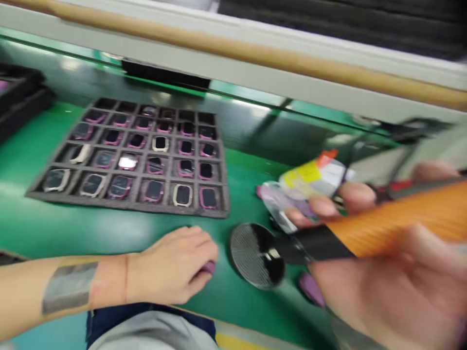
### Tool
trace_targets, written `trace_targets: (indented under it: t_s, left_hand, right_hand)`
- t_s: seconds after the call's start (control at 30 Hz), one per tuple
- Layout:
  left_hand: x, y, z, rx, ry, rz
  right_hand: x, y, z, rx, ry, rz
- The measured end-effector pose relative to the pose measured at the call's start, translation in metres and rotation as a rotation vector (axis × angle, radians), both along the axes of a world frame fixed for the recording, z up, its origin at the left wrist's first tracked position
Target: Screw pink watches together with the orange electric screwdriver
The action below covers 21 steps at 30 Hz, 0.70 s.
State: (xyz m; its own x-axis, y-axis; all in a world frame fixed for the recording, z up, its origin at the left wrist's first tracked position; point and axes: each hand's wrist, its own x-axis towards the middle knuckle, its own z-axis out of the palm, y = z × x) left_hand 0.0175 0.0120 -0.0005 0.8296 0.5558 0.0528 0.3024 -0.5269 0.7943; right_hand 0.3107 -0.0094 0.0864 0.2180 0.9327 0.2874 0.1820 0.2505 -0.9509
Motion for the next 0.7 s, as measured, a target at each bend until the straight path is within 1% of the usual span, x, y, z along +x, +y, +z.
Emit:
trace_targets:
  t_s: [0.03, 0.07, 0.1, 0.13, 0.17, 0.27, 0.4, 0.47, 0.53, 0.6, 0.7]
  left_hand:
    - [0.000, 0.001, -0.004, 0.030, 0.015, 0.006]
    - [-0.001, 0.002, -0.007, 0.055, 0.028, 0.009]
    - [-0.002, 0.003, -0.009, 0.077, 0.036, 0.006]
    - [-0.003, 0.004, -0.010, 0.095, 0.042, 0.004]
    - [-0.003, 0.003, -0.010, 0.112, 0.046, 0.003]
    - [0.003, -0.001, -0.010, 0.149, 0.045, -0.012]
    - [0.022, -0.001, -0.012, 0.167, 0.044, -0.115]
    - [0.027, 0.003, -0.014, 0.160, 0.043, -0.137]
    - [0.027, 0.008, -0.016, 0.148, 0.039, -0.138]
    - [0.020, 0.013, -0.019, 0.142, 0.032, -0.139]
    - [0.009, 0.017, -0.022, 0.166, 0.019, -0.148]
  right_hand:
    - [0.003, 0.000, 0.002, 0.001, 0.232, -0.015]
    - [0.005, 0.001, 0.003, 0.016, 0.372, 0.041]
    - [0.006, 0.002, 0.003, 0.041, 0.463, 0.087]
    - [0.005, 0.003, 0.001, 0.056, 0.510, 0.091]
    - [0.003, 0.003, -0.002, 0.068, 0.525, 0.094]
    - [-0.009, -0.002, -0.015, 0.092, 0.536, 0.018]
    - [-0.021, -0.007, -0.031, 0.137, 0.532, -0.034]
    - [-0.024, -0.004, -0.038, 0.155, 0.506, -0.053]
    - [-0.024, -0.001, -0.044, 0.167, 0.469, -0.078]
    - [-0.022, 0.001, -0.049, 0.173, 0.431, -0.103]
    - [-0.020, -0.006, -0.048, 0.154, 0.411, -0.082]
